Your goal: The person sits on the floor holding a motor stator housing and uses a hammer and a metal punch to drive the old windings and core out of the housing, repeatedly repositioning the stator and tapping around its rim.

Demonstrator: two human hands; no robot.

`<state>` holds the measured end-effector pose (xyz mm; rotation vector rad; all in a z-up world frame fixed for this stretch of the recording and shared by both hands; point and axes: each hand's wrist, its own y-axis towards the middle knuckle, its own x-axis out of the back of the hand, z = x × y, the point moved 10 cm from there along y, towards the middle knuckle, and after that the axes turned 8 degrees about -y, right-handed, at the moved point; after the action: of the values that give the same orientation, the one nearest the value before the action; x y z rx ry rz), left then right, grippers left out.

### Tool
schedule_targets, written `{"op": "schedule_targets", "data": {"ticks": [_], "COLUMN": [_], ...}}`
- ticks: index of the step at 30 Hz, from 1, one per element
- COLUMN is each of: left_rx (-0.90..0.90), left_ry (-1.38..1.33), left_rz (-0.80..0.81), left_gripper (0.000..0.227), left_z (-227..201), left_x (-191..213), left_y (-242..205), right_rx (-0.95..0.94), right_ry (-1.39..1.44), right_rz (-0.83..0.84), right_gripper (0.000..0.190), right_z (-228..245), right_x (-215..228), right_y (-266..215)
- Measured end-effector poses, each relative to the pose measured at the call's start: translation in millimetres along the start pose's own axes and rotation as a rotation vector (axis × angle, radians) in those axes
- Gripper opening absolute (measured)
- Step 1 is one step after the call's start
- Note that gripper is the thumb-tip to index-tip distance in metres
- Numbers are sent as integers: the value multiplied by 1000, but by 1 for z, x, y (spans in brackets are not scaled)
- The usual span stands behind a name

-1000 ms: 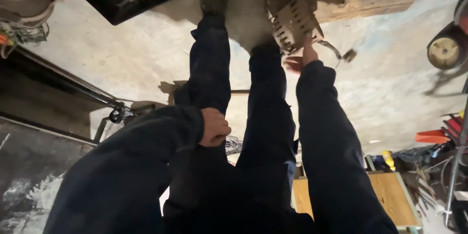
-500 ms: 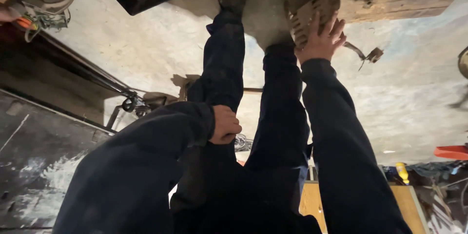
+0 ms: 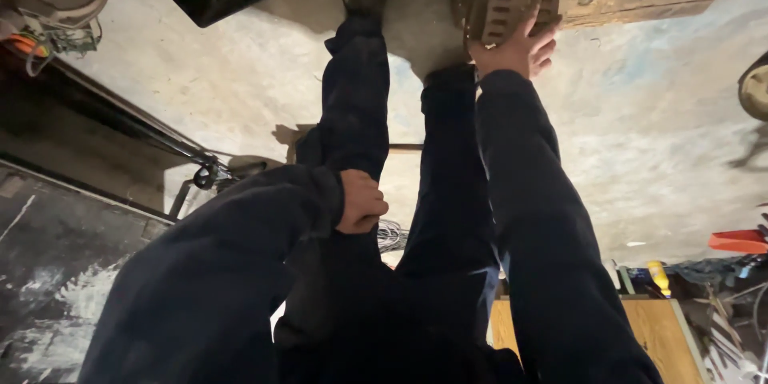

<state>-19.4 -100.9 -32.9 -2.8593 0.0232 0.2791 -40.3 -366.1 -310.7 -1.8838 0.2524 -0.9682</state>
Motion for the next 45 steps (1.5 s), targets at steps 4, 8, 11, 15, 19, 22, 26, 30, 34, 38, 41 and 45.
{"op": "schedule_targets", "data": {"ticks": [4, 8, 11, 15, 19, 22, 26, 30, 34, 38, 41, 45], "left_rx": [-29, -7, -11, -45, -49, -70, -33, -58, -66, -58, -60, -50], "left_ry": [-23, -2, -22, -5, -19, -44, -50, -25, -27, -34, -50, -39], "left_rz": [-26, 23, 8, -53, -46, -91, -29, -79, -94, -58, -54, -29], "left_gripper": [12, 11, 10, 10, 10, 8, 10, 10, 11, 10, 10, 11], "left_z": [-6, -2, -1, -3, 3, 7, 7, 3, 3, 3, 0, 0], "left_x": [4, -4, -4, -2, -12, -16, -17, -12, -11, -11, -8, -9], "left_y": [1, 2, 0, -1, -4, -8, -7, -7, -9, -10, -10, -9], "right_rx": [7, 113, 99, 101, 153, 302, 366, 291, 303, 436, 489, 566], "right_ry": [-55, -48, -55, 21, 8, -106, -113, -46, -32, -75, -79, -33], "right_rz": [-15, 70, 86, 91, 34, -45, -42, -13, -53, -149, -204, -233], "right_gripper": [136, 135, 134, 125, 107, 102, 103, 104, 102, 98, 89, 85], "right_z": [0, 6, 8, 10, -2, 2, 10, 19, 23, 30, 37, 55], "right_x": [5, 12, 8, 17, 10, 15, 20, 34, 33, 16, 10, 19], "right_y": [1, 3, 0, -9, -10, -16, -18, -21, -24, -29, -34, -41]}}
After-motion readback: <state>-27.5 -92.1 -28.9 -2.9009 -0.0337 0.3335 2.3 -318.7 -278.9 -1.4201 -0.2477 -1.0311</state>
